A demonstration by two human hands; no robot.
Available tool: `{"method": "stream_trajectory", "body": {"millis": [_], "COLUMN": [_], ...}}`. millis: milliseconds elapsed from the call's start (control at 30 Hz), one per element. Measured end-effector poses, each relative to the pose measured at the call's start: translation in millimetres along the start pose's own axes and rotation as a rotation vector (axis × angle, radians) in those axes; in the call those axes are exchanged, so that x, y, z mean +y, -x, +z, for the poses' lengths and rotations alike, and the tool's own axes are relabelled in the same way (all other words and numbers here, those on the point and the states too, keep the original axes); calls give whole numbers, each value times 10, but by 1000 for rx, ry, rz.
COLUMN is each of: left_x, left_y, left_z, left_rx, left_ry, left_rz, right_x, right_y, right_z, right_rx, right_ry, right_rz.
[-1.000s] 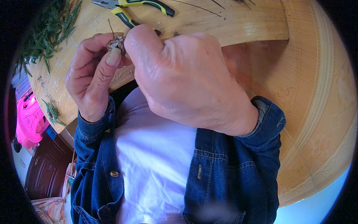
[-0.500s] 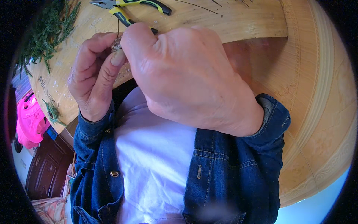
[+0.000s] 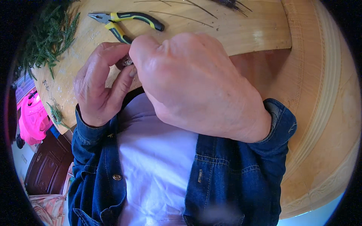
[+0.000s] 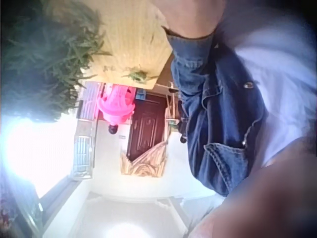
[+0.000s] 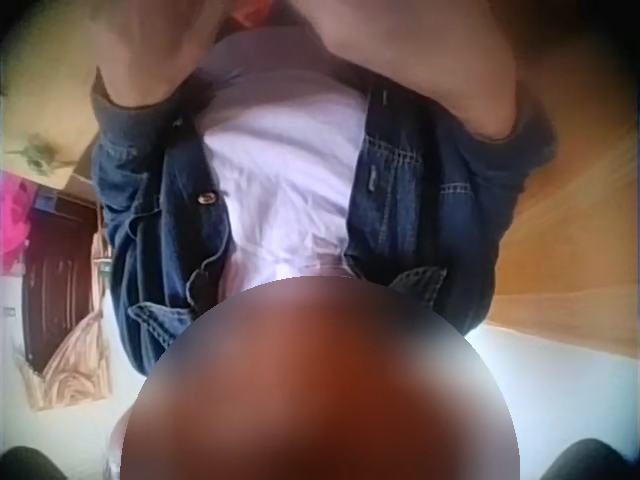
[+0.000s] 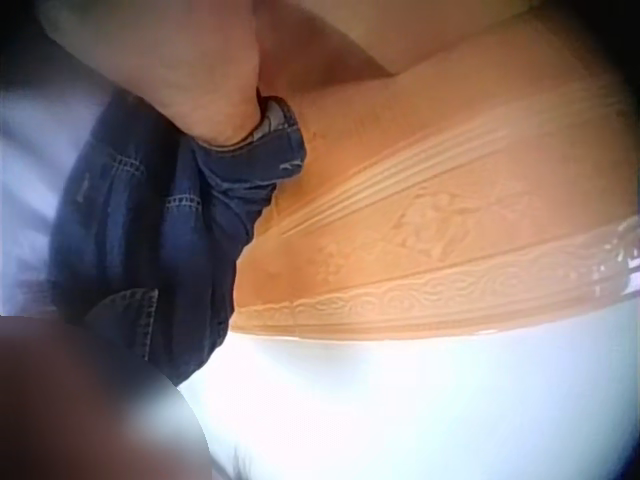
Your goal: Wiring pine cones onto evergreen branches for a decorative arrangement.
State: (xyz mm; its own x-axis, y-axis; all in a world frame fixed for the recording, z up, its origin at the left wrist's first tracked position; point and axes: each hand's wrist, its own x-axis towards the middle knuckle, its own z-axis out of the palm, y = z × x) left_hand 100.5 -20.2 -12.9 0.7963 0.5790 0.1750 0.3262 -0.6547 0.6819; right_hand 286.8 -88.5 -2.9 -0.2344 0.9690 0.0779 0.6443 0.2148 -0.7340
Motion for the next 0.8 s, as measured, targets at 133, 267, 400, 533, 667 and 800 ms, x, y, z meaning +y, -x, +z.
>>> {"method": "stream_trajectory", "body": {"millis": [133, 267, 400, 533, 667, 800], "left_x": [55, 24, 56, 82, 72, 13], "left_y": [-72, -61, -58, -28, 58, 190], "left_z": [-48, -98, -120, -134, -165, -223], "left_rx": [-2, 39, 42, -3, -22, -12], "left_ry": [4, 216, 450, 499, 497, 434], "left_rz": [-52, -181, -282, -281, -259, -185], "right_x": [91, 283, 237, 183, 92, -46], "right_y": [-21, -50, -106, -176, -191, -252], "right_z": [-153, -159, 81, 132, 212, 295], "right_rx": [-67, -16, 93, 128, 193, 303], "right_ry": [-292, -751, -982, -856, -663, -360], "right_rz": [69, 230, 205, 127, 74, -97]}}
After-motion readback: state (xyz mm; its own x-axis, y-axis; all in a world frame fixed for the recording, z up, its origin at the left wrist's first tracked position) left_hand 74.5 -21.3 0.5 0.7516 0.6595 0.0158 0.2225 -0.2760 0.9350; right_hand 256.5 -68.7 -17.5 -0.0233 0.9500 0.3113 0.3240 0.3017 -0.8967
